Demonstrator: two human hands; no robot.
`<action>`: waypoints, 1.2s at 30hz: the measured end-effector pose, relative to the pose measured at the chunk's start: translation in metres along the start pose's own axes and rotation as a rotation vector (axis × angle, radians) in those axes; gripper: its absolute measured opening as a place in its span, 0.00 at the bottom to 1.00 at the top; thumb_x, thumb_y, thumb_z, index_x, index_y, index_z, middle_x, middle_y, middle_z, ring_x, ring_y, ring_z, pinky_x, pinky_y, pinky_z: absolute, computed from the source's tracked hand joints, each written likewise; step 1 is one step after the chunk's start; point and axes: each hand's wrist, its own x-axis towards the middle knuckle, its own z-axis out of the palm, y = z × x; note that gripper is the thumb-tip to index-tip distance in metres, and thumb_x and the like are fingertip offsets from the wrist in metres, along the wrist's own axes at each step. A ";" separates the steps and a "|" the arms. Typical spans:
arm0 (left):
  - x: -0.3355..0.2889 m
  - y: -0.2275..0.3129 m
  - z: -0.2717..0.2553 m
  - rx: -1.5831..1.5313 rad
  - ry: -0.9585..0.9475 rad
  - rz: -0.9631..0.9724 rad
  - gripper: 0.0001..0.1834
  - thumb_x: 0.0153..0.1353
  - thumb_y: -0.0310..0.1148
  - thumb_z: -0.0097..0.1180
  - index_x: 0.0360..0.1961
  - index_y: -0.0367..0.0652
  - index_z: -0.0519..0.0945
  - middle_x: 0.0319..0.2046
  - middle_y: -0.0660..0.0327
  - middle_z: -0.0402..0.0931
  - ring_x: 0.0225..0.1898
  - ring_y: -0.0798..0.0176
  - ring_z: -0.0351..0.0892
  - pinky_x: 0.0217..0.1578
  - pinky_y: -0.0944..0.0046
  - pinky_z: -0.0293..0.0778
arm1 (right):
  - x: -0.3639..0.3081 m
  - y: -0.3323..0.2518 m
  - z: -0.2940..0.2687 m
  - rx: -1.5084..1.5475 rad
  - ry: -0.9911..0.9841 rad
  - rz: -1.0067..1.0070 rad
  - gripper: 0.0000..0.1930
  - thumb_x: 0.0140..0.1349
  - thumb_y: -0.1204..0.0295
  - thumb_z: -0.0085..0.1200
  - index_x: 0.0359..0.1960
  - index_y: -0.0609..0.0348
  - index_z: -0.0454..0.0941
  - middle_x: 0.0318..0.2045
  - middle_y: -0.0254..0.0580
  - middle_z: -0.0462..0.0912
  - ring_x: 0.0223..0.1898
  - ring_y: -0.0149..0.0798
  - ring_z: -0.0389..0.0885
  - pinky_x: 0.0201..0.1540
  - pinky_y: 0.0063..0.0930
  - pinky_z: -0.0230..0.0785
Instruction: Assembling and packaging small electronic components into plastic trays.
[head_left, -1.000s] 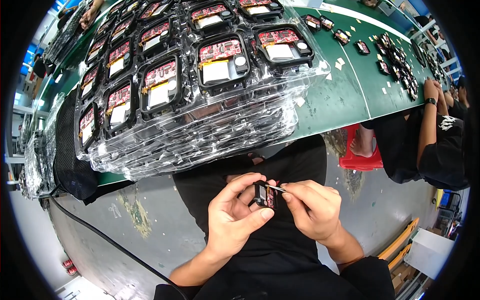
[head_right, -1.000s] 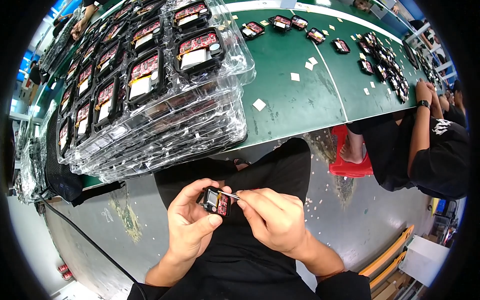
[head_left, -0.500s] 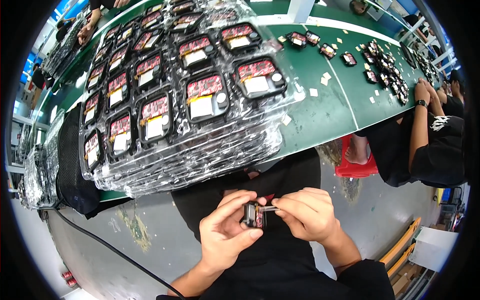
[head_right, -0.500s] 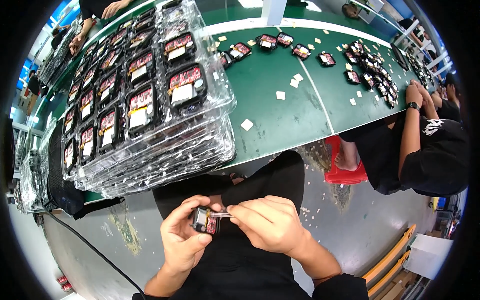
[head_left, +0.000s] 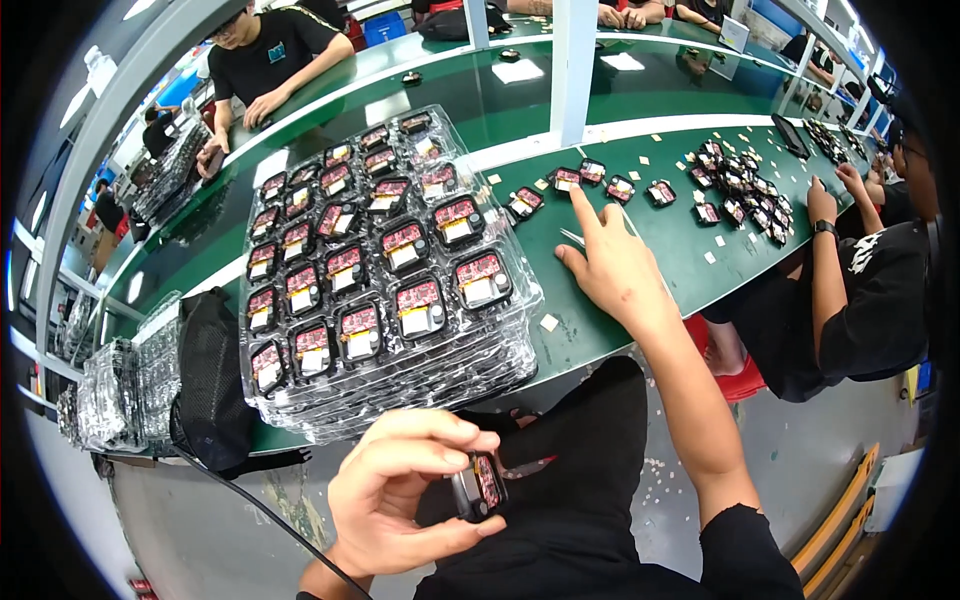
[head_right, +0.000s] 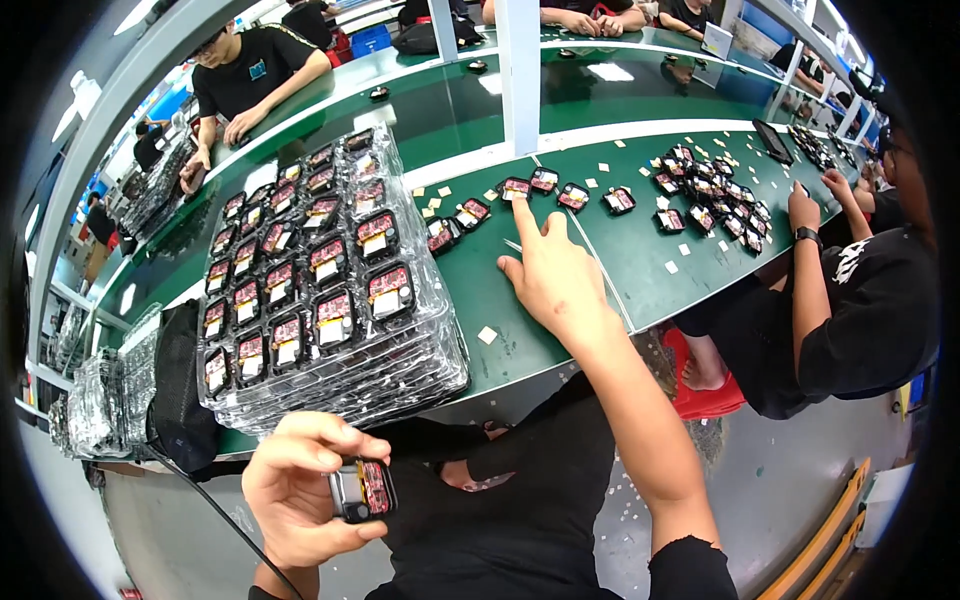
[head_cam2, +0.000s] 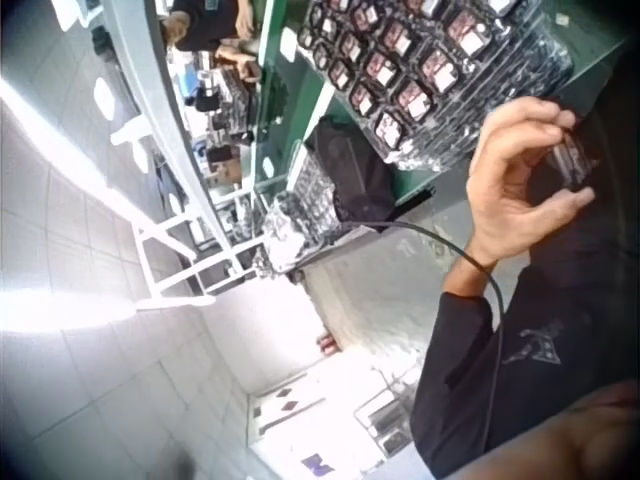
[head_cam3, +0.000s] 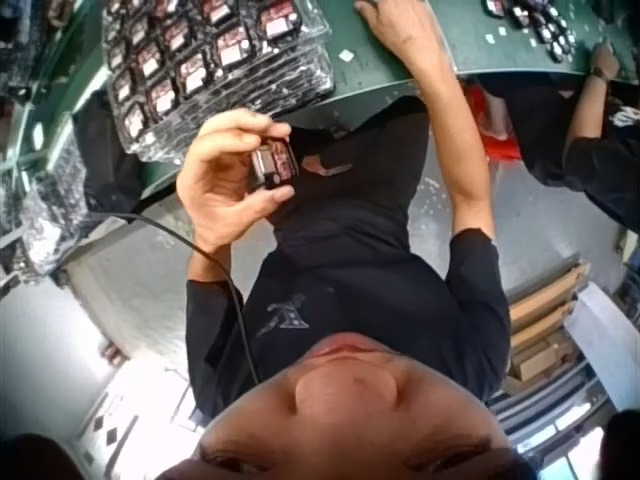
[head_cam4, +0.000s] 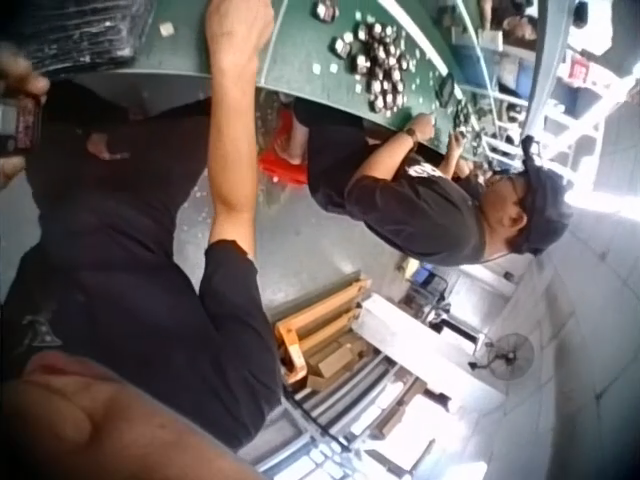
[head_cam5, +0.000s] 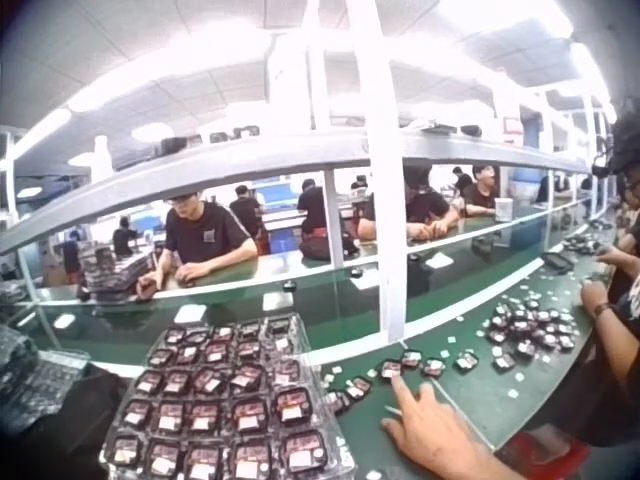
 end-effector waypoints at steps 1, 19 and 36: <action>0.012 0.007 -0.004 0.049 -0.032 0.002 0.31 0.44 0.13 0.76 0.50 0.36 0.76 0.53 0.47 0.72 0.56 0.49 0.81 0.57 0.52 0.81 | 0.011 0.003 0.004 -0.062 0.002 0.016 0.37 0.67 0.58 0.59 0.74 0.51 0.58 0.51 0.58 0.73 0.39 0.59 0.86 0.40 0.49 0.81; 0.245 -0.041 -0.084 1.274 -0.062 0.113 0.13 0.53 0.30 0.72 0.36 0.33 0.84 0.31 0.49 0.85 0.35 0.55 0.86 0.39 0.58 0.78 | -0.052 0.000 0.006 -0.021 0.134 -0.031 0.15 0.66 0.63 0.60 0.48 0.56 0.74 0.50 0.49 0.77 0.28 0.58 0.86 0.29 0.49 0.80; 0.208 -0.016 -0.070 1.437 -0.201 0.476 0.13 0.69 0.31 0.55 0.50 0.36 0.81 0.51 0.49 0.81 0.55 0.45 0.78 0.57 0.51 0.73 | -0.069 0.002 0.008 0.396 0.397 -0.107 0.15 0.57 0.73 0.68 0.43 0.59 0.77 0.47 0.47 0.85 0.31 0.52 0.88 0.31 0.41 0.81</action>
